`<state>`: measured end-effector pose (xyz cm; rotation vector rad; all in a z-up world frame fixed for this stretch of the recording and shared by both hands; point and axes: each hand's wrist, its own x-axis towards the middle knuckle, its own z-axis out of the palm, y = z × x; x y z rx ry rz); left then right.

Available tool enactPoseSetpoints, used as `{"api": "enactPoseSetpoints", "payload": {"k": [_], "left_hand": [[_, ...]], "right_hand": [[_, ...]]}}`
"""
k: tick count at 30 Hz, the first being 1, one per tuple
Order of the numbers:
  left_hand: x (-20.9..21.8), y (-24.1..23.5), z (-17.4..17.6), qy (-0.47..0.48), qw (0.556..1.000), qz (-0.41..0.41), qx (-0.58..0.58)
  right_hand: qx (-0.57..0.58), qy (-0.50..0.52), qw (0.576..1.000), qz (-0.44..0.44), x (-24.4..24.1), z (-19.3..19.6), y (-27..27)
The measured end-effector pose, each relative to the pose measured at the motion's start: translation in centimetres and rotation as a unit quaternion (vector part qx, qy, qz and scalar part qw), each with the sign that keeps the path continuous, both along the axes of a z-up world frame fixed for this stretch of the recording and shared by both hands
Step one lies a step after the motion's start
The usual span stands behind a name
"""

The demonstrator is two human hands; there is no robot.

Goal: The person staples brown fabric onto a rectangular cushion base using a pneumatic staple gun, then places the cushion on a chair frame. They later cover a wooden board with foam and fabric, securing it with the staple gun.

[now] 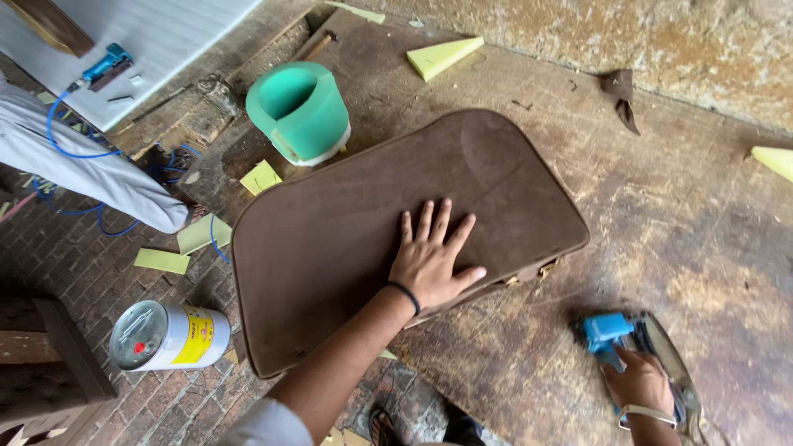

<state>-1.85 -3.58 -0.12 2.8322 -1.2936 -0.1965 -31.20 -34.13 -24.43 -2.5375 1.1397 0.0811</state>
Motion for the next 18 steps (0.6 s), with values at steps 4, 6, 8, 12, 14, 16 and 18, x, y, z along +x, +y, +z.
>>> {"api": "enactPoseSetpoints", "payload": {"k": [4, 6, 8, 12, 14, 16, 18], "left_hand": [[-1.9, 0.4, -0.2, -0.015, 1.0, 0.009, 0.012], [-3.2, 0.3, -0.8, -0.029, 1.0, 0.005, 0.003], [-5.4, 0.5, -1.6, -0.037, 0.999, -0.004, -0.012], [-10.3, 1.3, -3.8, -0.099, 0.994, -0.03, -0.04], [-12.4, 1.0, -4.8, -0.11, 0.992, -0.057, -0.015], [-13.0, 1.5, -4.7, -0.067, 0.993, -0.084, -0.054], [-12.0, 3.3, -3.6, 0.026, 0.981, -0.109, -0.156]], "right_hand": [[-0.039, -0.162, 0.985, 0.045, 9.2, 8.4, -1.8], [-0.037, -0.332, 0.931, 0.149, 16.4, 14.2, -2.4], [-0.029, -0.369, 0.906, 0.205, 23.0, 20.3, -1.5], [0.041, -0.39, 0.827, 0.402, 32.8, 29.9, 3.5], [0.002, -0.201, 0.894, 0.401, 35.6, 32.0, 7.3], [-0.046, -0.101, 0.919, 0.378, 35.7, 32.9, 9.2], [-0.093, -0.098, 0.929, 0.344, 34.4, 32.6, 9.9]]}}
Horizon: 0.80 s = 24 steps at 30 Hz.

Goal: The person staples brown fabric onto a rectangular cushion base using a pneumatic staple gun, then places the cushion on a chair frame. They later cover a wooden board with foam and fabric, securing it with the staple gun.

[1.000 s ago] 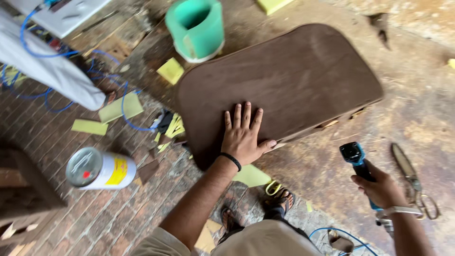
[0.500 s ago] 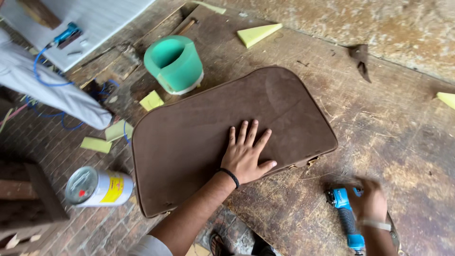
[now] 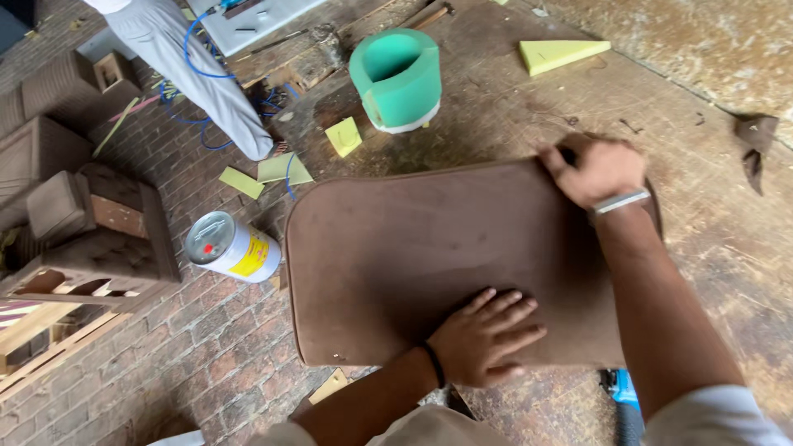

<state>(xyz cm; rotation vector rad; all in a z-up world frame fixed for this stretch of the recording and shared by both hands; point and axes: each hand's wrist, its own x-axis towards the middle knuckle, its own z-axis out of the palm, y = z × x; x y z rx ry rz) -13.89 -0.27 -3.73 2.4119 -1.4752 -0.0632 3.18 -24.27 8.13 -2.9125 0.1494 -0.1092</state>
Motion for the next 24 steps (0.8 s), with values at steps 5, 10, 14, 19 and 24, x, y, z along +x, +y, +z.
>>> {"api": "enactPoseSetpoints", "payload": {"k": [5, 10, 14, 19, 24], "left_hand": [[5.1, 15.6, 6.1, -0.239, 0.762, 0.585, -0.14], [6.0, 21.2, 5.3, -0.089, 0.73, 0.575, -0.359], [11.6, 21.0, 3.7, -0.06, 0.773, 0.462, -0.431], [18.7, 21.7, 1.7, 0.113, 0.832, 0.295, -0.456], [18.3, 21.0, 1.1, 0.155, 0.85, 0.325, -0.384]], "right_hand": [[0.018, -0.191, 0.981, -0.006, -5.9, -2.6, -2.3], [0.079, -0.337, 0.938, 0.015, -16.8, -4.9, -2.3], [0.124, -0.403, 0.905, -0.062, -26.9, -6.9, 2.7], [0.076, -0.37, 0.911, -0.166, -34.2, -9.0, 15.4], [0.288, -0.253, 0.899, -0.212, -35.6, -5.7, 12.4]]}}
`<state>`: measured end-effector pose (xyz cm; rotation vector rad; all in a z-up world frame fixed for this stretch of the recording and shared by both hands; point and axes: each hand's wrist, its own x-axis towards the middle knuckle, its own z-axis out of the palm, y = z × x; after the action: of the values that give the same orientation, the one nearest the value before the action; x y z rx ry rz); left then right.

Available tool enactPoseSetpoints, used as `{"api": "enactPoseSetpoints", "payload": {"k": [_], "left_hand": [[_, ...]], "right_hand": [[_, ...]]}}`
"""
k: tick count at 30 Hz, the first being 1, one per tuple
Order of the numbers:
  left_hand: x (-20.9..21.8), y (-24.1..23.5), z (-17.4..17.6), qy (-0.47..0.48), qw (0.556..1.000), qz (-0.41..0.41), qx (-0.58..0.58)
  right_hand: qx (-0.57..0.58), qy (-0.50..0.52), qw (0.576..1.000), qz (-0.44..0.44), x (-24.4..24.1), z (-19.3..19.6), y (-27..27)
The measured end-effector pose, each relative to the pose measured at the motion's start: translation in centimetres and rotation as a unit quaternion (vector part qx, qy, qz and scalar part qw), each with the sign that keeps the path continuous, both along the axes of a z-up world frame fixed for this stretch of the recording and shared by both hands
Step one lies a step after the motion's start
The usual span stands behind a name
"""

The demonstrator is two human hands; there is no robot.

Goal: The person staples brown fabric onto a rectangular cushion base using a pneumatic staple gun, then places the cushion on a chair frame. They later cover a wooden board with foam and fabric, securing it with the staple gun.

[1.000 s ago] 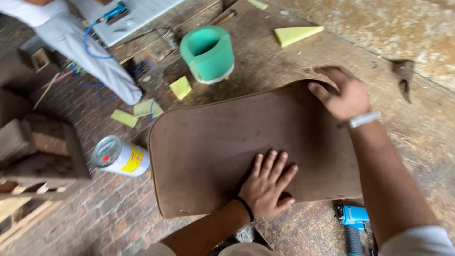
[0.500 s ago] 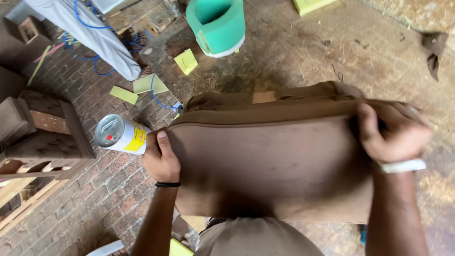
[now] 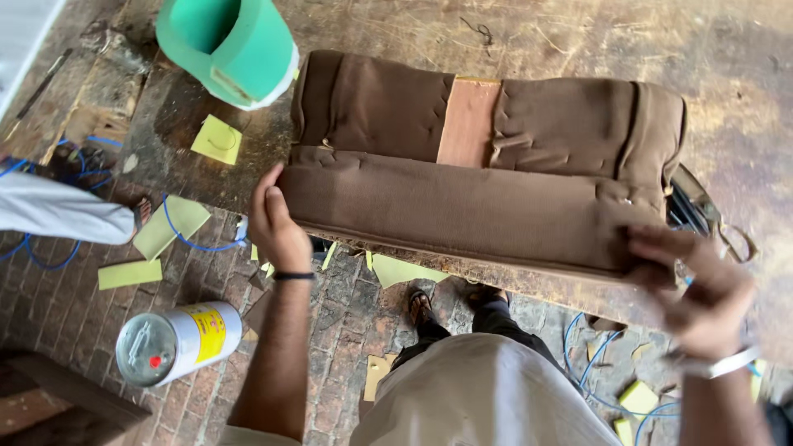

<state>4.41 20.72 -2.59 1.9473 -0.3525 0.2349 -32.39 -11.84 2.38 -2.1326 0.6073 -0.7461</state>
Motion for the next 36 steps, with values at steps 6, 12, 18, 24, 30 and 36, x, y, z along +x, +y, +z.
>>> {"api": "enactPoseSetpoints", "payload": {"k": [6, 12, 18, 24, 30, 36], "left_hand": [[-10.1, -6.2, -2.8, -0.195, 0.971, 0.013, 0.14], [-14.9, -9.6, -4.3, -0.159, 0.982, -0.04, 0.091], [-7.2, -11.4, -4.0, -0.189, 0.978, -0.083, -0.01], [2.9, -14.0, -2.5, -0.047, 0.948, -0.309, 0.052], [5.0, -17.8, -2.6, 0.14, 0.903, -0.406, -0.018], [3.0, -16.7, -1.8, 0.274, 0.908, -0.278, 0.15]], "right_hand": [[-0.108, 0.162, 0.981, 0.015, 10.4, 3.9, -8.7], [-0.092, 0.274, 0.956, -0.042, 16.5, 2.6, -10.6], [-0.217, 0.192, 0.955, -0.064, 10.6, -0.2, -8.4], [-0.132, 0.276, 0.951, -0.053, 0.4, -0.9, -0.4], [0.0, 0.398, 0.917, 0.038, 0.6, 1.6, 1.7], [-0.078, 0.208, 0.966, 0.129, 9.7, 5.1, -0.4]]}}
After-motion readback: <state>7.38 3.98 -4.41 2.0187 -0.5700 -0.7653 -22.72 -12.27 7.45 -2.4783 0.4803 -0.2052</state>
